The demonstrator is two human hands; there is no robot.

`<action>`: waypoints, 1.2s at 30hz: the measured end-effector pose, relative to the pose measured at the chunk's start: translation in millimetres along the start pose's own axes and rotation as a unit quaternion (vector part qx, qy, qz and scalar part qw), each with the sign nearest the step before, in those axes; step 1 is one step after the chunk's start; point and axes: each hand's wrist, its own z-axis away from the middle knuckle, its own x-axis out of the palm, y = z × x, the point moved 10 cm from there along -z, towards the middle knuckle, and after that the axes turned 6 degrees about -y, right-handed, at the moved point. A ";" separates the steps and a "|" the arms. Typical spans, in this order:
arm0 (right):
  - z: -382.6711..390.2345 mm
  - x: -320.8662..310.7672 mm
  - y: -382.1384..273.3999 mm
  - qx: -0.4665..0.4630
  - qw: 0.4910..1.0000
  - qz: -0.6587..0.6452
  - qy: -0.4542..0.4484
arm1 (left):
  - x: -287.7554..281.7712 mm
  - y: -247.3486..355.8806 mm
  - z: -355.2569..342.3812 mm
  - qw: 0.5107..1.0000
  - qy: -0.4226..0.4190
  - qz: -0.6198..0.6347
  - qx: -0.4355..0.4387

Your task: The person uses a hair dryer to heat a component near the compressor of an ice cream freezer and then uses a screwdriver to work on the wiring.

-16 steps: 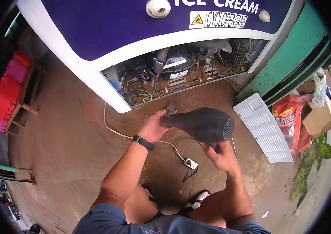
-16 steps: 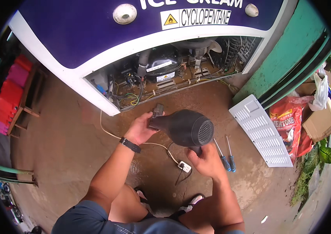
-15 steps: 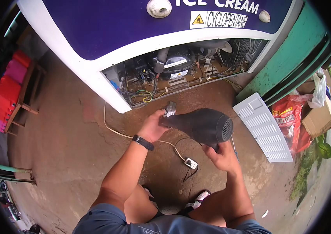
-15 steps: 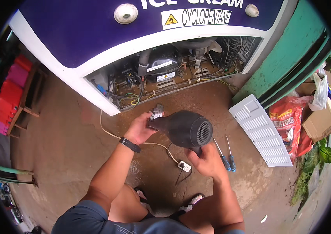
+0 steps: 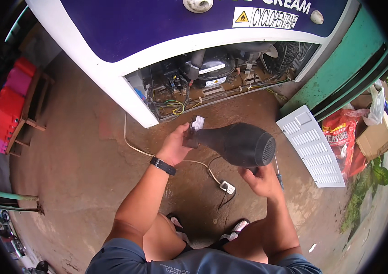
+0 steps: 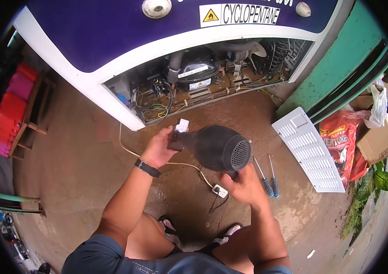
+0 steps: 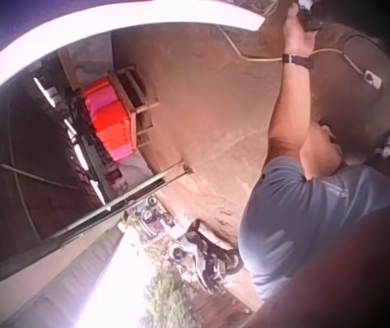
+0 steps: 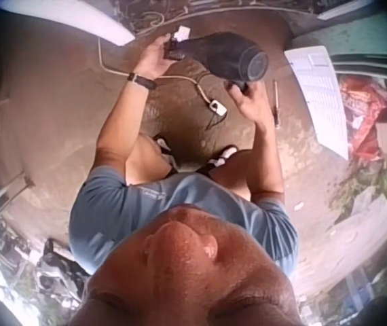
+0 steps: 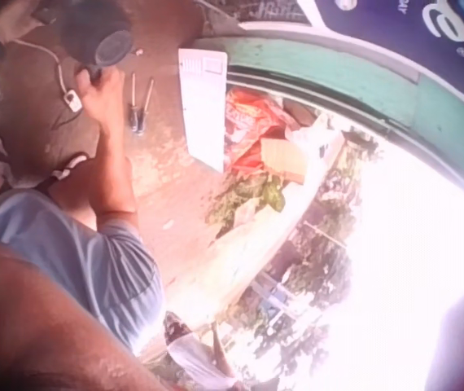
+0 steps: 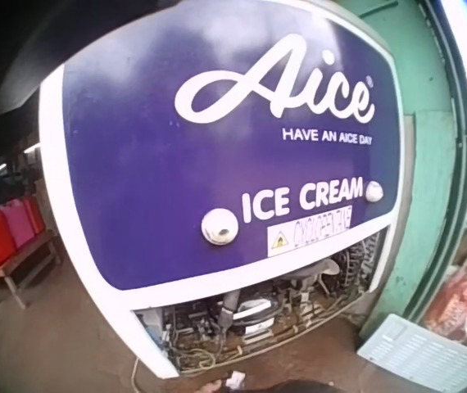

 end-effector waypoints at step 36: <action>-3.0 6.7 10.4 -0.075 0.997 0.001 0.016 | 1.0 6.2 17.2 0.997 0.000 0.067 -0.037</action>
